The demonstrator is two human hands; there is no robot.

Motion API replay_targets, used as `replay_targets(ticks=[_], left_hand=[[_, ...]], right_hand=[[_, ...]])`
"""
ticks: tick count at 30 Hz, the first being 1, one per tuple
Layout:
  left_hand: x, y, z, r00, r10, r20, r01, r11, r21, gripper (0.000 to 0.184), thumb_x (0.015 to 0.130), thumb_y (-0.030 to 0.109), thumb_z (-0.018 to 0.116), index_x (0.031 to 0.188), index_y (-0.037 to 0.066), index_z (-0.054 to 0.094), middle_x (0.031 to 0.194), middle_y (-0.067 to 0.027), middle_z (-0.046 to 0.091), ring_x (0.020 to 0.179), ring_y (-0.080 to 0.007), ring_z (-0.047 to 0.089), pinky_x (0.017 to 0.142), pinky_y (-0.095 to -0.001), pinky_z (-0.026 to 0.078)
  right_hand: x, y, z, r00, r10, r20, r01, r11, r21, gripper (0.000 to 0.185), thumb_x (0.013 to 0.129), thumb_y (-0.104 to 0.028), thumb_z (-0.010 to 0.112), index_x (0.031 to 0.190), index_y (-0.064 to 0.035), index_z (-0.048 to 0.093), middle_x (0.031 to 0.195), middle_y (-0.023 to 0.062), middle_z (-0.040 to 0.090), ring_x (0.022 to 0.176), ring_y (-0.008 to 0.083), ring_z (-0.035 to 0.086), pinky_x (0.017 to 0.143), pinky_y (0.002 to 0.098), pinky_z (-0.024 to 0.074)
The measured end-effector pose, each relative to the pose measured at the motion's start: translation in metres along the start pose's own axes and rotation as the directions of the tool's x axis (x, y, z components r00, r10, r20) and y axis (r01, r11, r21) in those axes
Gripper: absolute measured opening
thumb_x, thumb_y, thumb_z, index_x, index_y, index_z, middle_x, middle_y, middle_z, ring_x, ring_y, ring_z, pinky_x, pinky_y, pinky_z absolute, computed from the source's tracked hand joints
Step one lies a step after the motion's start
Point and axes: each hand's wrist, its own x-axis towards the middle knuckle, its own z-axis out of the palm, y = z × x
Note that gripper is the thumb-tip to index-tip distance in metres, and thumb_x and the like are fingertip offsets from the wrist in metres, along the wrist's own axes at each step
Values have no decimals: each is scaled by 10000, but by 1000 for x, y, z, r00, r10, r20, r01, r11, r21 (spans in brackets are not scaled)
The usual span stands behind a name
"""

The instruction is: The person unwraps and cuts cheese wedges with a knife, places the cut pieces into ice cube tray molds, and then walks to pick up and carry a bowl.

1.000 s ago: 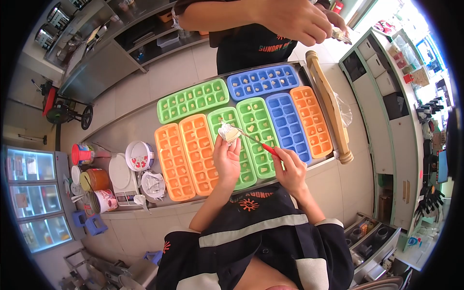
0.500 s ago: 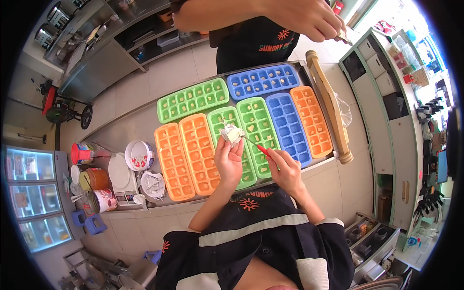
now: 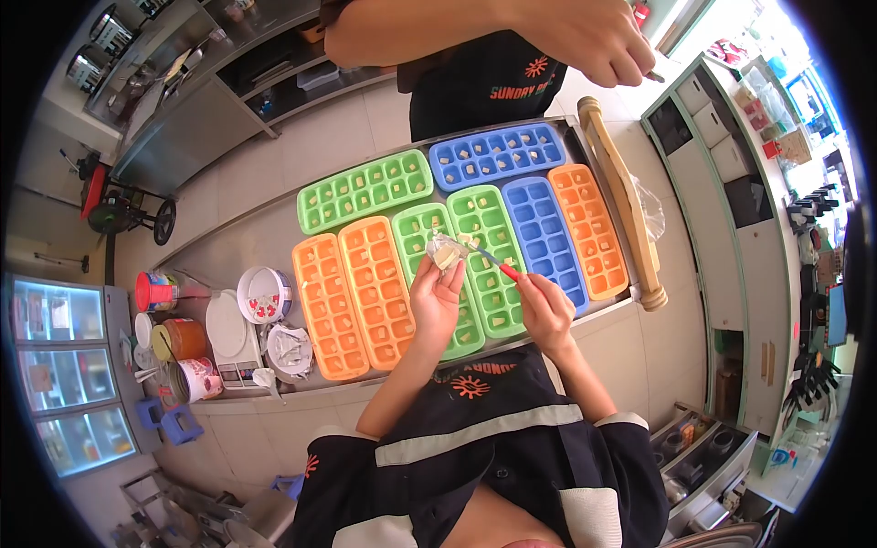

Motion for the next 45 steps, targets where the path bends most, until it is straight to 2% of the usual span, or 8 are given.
replay_targets(ticks=[2, 5, 10, 13, 18, 20, 24, 45], left_hand=[[7, -5, -3, 1000, -16, -22, 16, 1000, -8, 351, 829, 40, 352, 1176, -10, 369, 1119, -116, 481, 1035, -202, 485, 915, -329, 392], [21, -13, -9, 1000, 2, -12, -2, 1000, -10, 356, 821, 32, 346, 1173, -4, 377, 1116, -113, 484, 1027, -200, 490, 911, -330, 396], [28, -14, -7, 995, -5, -97, 9, 999, 42, 392, 796, 23, 360, 1187, -8, 358, 1147, -121, 463, 1053, -216, 471, 923, -339, 386], [26, -13, -9, 997, -13, -75, 15, 999, 35, 390, 804, 30, 360, 1193, 3, 356, 1159, -122, 452, 1058, -218, 467, 927, -340, 381], [17, -14, -9, 997, -74, -12, 74, 996, 57, 390, 827, 63, 379, 1212, 22, 338, 1150, -97, 458, 1059, -225, 464, 928, -352, 372], [12, -16, -5, 995, -97, 7, 96, 993, 62, 408, 822, 53, 363, 1227, 27, 313, 1169, -104, 442, 1082, -230, 444, 938, -350, 361], [3, -28, 1, 990, -125, 65, 121, 991, 59, 431, 820, 41, 336, 1247, 31, 278, 1204, -113, 408, 1110, -237, 417, 949, -349, 346], [-15, -49, 12, 967, -182, 178, 149, 972, 183, 354, 858, 64, 359, 1210, 32, 338, 1163, -85, 454, 1071, -199, 457, 934, -334, 361]], right_hand=[[2, 3, 3, 995, 63, -82, -56, 995, 78, 181, 681, 44, 587, 859, 11, 594, 766, 117, 570, 506, 190, 508, 444, 254, 408], [2, 10, 4, 882, 464, 84, -472, 868, 155, 145, 707, 11, 567, 850, 0, 588, 728, 119, 577, 583, 226, 568, 495, 272, 439], [-5, 48, 26, 824, 554, 114, -566, 816, 123, 139, 724, -78, 576, 830, 9, 595, 675, 153, 578, 585, 255, 574, 509, 302, 432], [-9, 61, 31, 526, 803, 282, -844, 535, 52, 166, 740, -142, 574, 810, 2, 616, 613, 115, 586, 542, 143, 555, 505, 254, 416], [1, 49, 4, 608, 786, 117, -794, 605, 59, 149, 738, -112, 581, 821, 11, 594, 614, 122, 566, 503, 207, 531, 484, 286, 409], [2, 32, -15, 852, 524, -19, -522, 851, 50, 115, 731, -54, 580, 831, 1, 585, 684, 128, 574, 512, 192, 532, 468, 275, 396], [-7, -6, -42, 953, 304, 19, -304, 950, 64, 176, 692, 17, 595, 868, 6, 583, 747, 124, 588, 594, 206, 581, 492, 260, 450], [-27, -20, -60, 956, 291, -15, -292, 956, -29, 232, 660, 13, 623, 888, 1, 583, 774, 97, 596, 586, 199, 586, 500, 257, 468]])
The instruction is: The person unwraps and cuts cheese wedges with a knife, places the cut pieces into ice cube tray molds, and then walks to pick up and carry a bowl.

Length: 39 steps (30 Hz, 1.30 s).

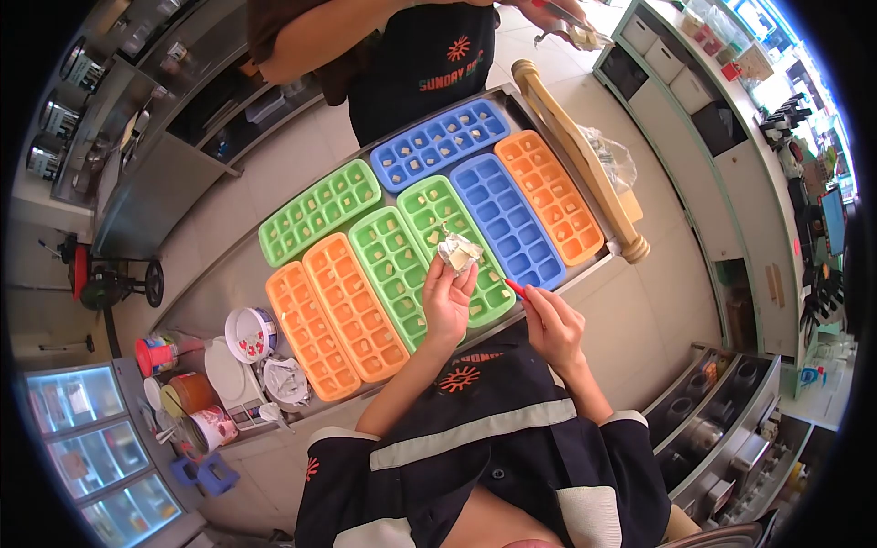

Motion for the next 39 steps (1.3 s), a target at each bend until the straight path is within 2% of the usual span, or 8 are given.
replay_targets(ticks=[19, 21, 24, 29, 31, 36, 38, 39], left_hand=[[0, -14, 1, 993, -109, 40, 110, 994, -23, 350, 857, 39, 335, 1206, 3, 334, 1155, -100, 456, 1051, -203, 473, 918, -344, 378], [1, -18, 1, 991, -124, 48, 125, 992, -26, 348, 855, 36, 330, 1202, 2, 339, 1155, -102, 457, 1051, -206, 473, 917, -345, 379], [0, -21, 3, 989, -141, 51, 142, 990, -23, 345, 853, 31, 323, 1195, 1, 349, 1152, -106, 461, 1049, -212, 476, 916, -348, 380], [3, -27, -2, 986, -168, 16, 169, 985, -38, 350, 846, 38, 332, 1194, 2, 352, 1151, -107, 462, 1043, -214, 480, 920, -348, 378], [6, -26, -5, 987, -150, -51, 149, 988, -27, 365, 840, 52, 352, 1202, 7, 346, 1155, -105, 458, 1038, -213, 483, 921, -348, 377], [11, -17, -12, 989, -107, -99, 105, 994, -25, 390, 828, 61, 372, 1213, 12, 334, 1158, -99, 455, 1034, -204, 486, 924, -344, 374], [11, -15, -15, 989, -99, -108, 98, 995, -20, 400, 823, 60, 374, 1217, 12, 327, 1158, -95, 454, 1037, -196, 484, 928, -339, 370], [11, -15, -16, 989, -102, -107, 100, 995, -19, 400, 823, 60, 374, 1217, 12, 327, 1158, -95, 454, 1037, -196, 484, 928, -339, 370]], right_hand=[[-14, 4, -7, 986, 154, 59, -155, 988, 4, 202, 663, 26, 606, 862, 2, 585, 734, 114, 589, 585, 210, 584, 506, 276, 472], [-21, 11, -6, 999, 18, 33, -14, 993, -118, 197, 657, 30, 610, 851, -2, 596, 753, 121, 593, 593, 211, 584, 517, 279, 474], [-33, 17, -6, 1000, -21, -1, 20, 956, -293, 196, 645, 36, 622, 837, -4, 609, 771, 126, 595, 581, 208, 576, 510, 273, 465], [-34, 23, -12, 975, 53, -218, -83, 988, -133, 171, 667, 25, 617, 836, -3, 616, 765, 111, 599, 529, 170, 538, 467, 232, 418], [-38, 18, -23, 866, 500, -24, -494, 861, 119, 163, 692, 28, 587, 851, -2, 609, 778, 122, 596, 550, 161, 549, 487, 220, 421], [-72, 42, -27, 740, 671, 43, -667, 725, 171, 158, 706, -42, 606, 856, 8, 607, 668, 87, 601, 529, 83, 523, 478, 191, 405], [-75, 46, -30, 538, 826, 168, -840, 512, 178, 156, 713, -71, 595, 841, 17, 609, 619, 71, 597, 528, 82, 528, 488, 184, 408], [-76, 48, -32, 537, 827, 167, -841, 510, 179, 156, 713, -71, 595, 841, 17, 609, 619, 71, 597, 528, 82, 528, 488, 184, 408]])
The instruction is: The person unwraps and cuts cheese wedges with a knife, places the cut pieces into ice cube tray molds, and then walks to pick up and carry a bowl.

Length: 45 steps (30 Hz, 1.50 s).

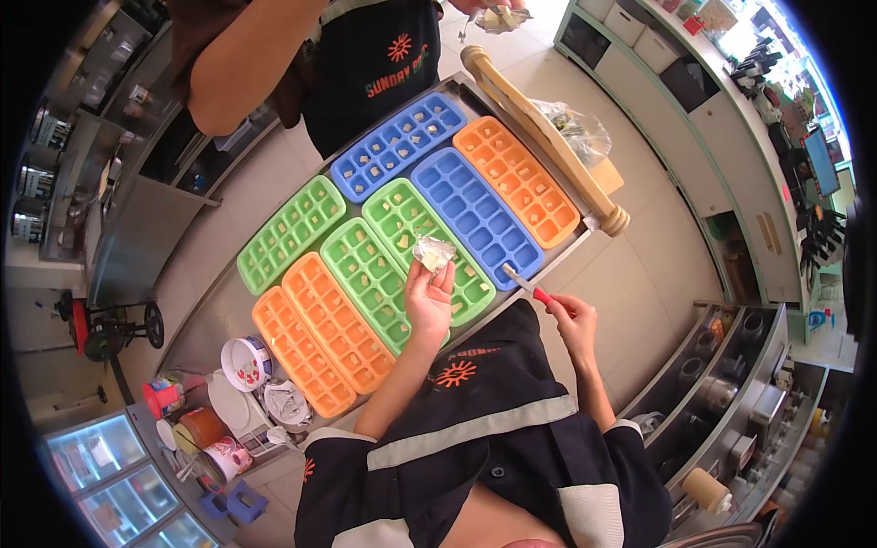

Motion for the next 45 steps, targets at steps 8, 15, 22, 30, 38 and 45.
replay_targets(ticks=[8, 15, 22, 30, 38, 45], left_hand=[[-3, -2, 4, 999, -34, 37, 34, 999, -15, 387, 829, 46, 362, 1213, 9, 331, 1147, -100, 462, 1032, -207, 489, 924, -353, 373], [-10, -18, 7, 997, -57, 59, 58, 998, -5, 343, 846, 51, 372, 1187, 16, 366, 1128, -89, 480, 1029, -197, 492, 926, -353, 370], [-12, -22, 9, 990, -63, 126, 62, 998, 18, 321, 858, 54, 372, 1177, 23, 378, 1122, -85, 482, 1025, -185, 491, 926, -345, 363], [-14, -23, 10, 986, -79, 145, 77, 997, 16, 317, 865, 64, 363, 1179, 17, 376, 1127, -87, 478, 1028, -188, 488, 915, -338, 371], [-15, -22, 4, 977, -114, 178, 105, 993, 59, 331, 854, 57, 321, 1177, -3, 357, 1152, -121, 456, 1063, -235, 461, 931, -366, 358], [-13, -20, 9, 979, -165, 118, 165, 986, 9, 332, 821, 26, 324, 1146, 1, 385, 1132, -116, 472, 1048, -229, 474, 917, -347, 376]], right_hand=[[6, 0, -1, 935, -306, -181, 291, 951, -108, 135, 719, -38, 582, 844, 8, 600, 659, 79, 591, 465, 93, 478, 396, 202, 366], [-16, -49, 13, 735, -668, -113, 615, 728, -304, 202, 664, 16, 615, 863, -9, 591, 741, 106, 582, 542, 176, 551, 463, 240, 436], [-17, -58, 27, 643, -765, -40, 723, 623, -297, 204, 656, 40, 616, 856, 4, 588, 729, 106, 582, 562, 189, 572, 480, 248, 456], [-16, -58, 29, 659, -752, -24, 715, 636, -289, 199, 659, 35, 615, 855, 8, 588, 734, 110, 584, 576, 197, 580, 494, 255, 461], [-14, -50, 30, 683, -729, 36, 709, 651, -272, 257, 645, 32, 610, 897, -6, 580, 748, 95, 576, 578, 198, 576, 479, 265, 462], [-7, -34, 31, 542, -840, 0, 735, 475, -484, 241, 615, 41, 615, 850, -11, 601, 763, 108, 577, 564, 188, 556, 482, 254, 443]])
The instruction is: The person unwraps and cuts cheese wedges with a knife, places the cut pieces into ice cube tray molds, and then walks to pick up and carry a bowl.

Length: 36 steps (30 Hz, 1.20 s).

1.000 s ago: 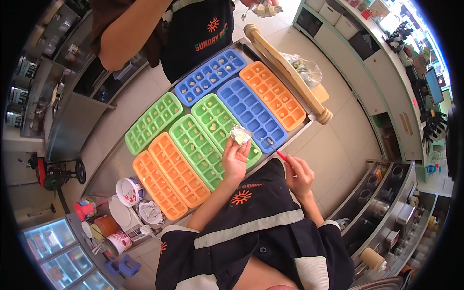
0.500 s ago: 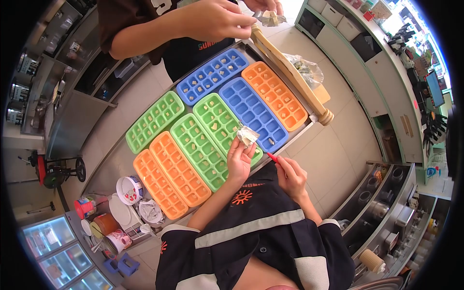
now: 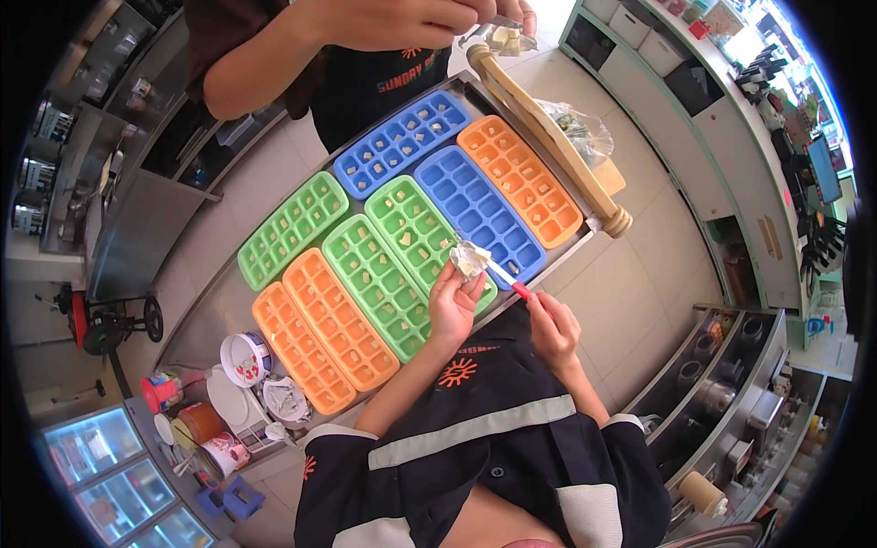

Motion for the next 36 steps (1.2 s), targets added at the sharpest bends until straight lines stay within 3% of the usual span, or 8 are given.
replay_targets(ticks=[3, 5, 10, 15, 17, 19, 22, 36], left_hand=[[3, 0, -7, 998, 6, -59, -8, 999, -39, 346, 845, 40, 330, 1187, -4, 356, 1137, -115, 469, 1037, -218, 484, 917, -349, 379], [5, 2, -8, 994, 46, -98, -49, 998, -32, 352, 842, 42, 332, 1191, -1, 354, 1144, -113, 464, 1041, -217, 481, 919, -349, 378], [7, 14, -8, 977, 152, -149, -151, 988, 18, 379, 837, 53, 336, 1214, 11, 334, 1175, -99, 441, 1050, -211, 476, 929, -349, 369], [7, 17, -6, 978, 151, -144, -151, 988, 10, 377, 841, 48, 331, 1216, 8, 330, 1176, -100, 440, 1049, -212, 478, 931, -351, 367], [6, 17, -5, 977, 143, -159, -143, 990, 13, 376, 842, 47, 331, 1216, 7, 329, 1177, -102, 439, 1048, -213, 478, 933, -353, 365], [6, 15, -6, 981, 133, -143, -135, 991, -1, 375, 841, 43, 340, 1213, 4, 331, 1170, -106, 443, 1043, -217, 481, 935, -357, 361], [5, 12, -5, 981, 121, -155, -120, 993, 13, 366, 840, 34, 337, 1205, -2, 336, 1168, -109, 443, 1046, -216, 478, 934, -357, 362], [-6, 18, -14, 994, -101, -41, 105, 987, 118, 358, 812, 38, 355, 1165, -19, 374, 1095, -126, 496, 980, -208, 524, 875, -343, 412]], right_hand=[[4, 3, 1, 990, 54, -128, -46, 997, 66, 187, 655, 31, 602, 838, -6, 606, 770, 116, 581, 559, 174, 551, 484, 239, 428], [7, 0, -4, 871, 481, 99, -486, 819, 306, 156, 699, 7, 591, 855, 0, 604, 754, 117, 585, 568, 159, 554, 491, 227, 423], [-15, 24, 13, 748, 628, 215, -660, 666, 347, 141, 737, -61, 577, 856, 7, 606, 647, 52, 585, 497, 84, 499, 451, 192, 386], [-15, 37, 11, 361, 786, 501, -913, 190, 361, 164, 774, -118, 538, 857, 2, 612, 637, 28, 579, 437, 43, 454, 403, 177, 349], [-17, 39, 12, 382, 792, 477, -905, 216, 366, 165, 776, -106, 541, 872, 15, 599, 637, 32, 581, 458, 44, 463, 409, 181, 364], [-23, 37, 16, 731, 656, 189, -678, 665, 314, 146, 763, -70, 552, 875, 15, 590, 649, 50, 577, 465, 59, 472, 411, 192, 377], [-3, 19, 3, 899, 438, -12, -429, 885, 179, 134, 729, -17, 578, 860, 8, 591, 685, 88, 579, 485, 92, 501, 419, 201, 387], [18, -8, -16, 978, 129, 165, -178, 925, 336, 204, 629, 36, 620, 823, -23, 609, 718, 89, 585, 555, 185, 565, 478, 253, 444]])
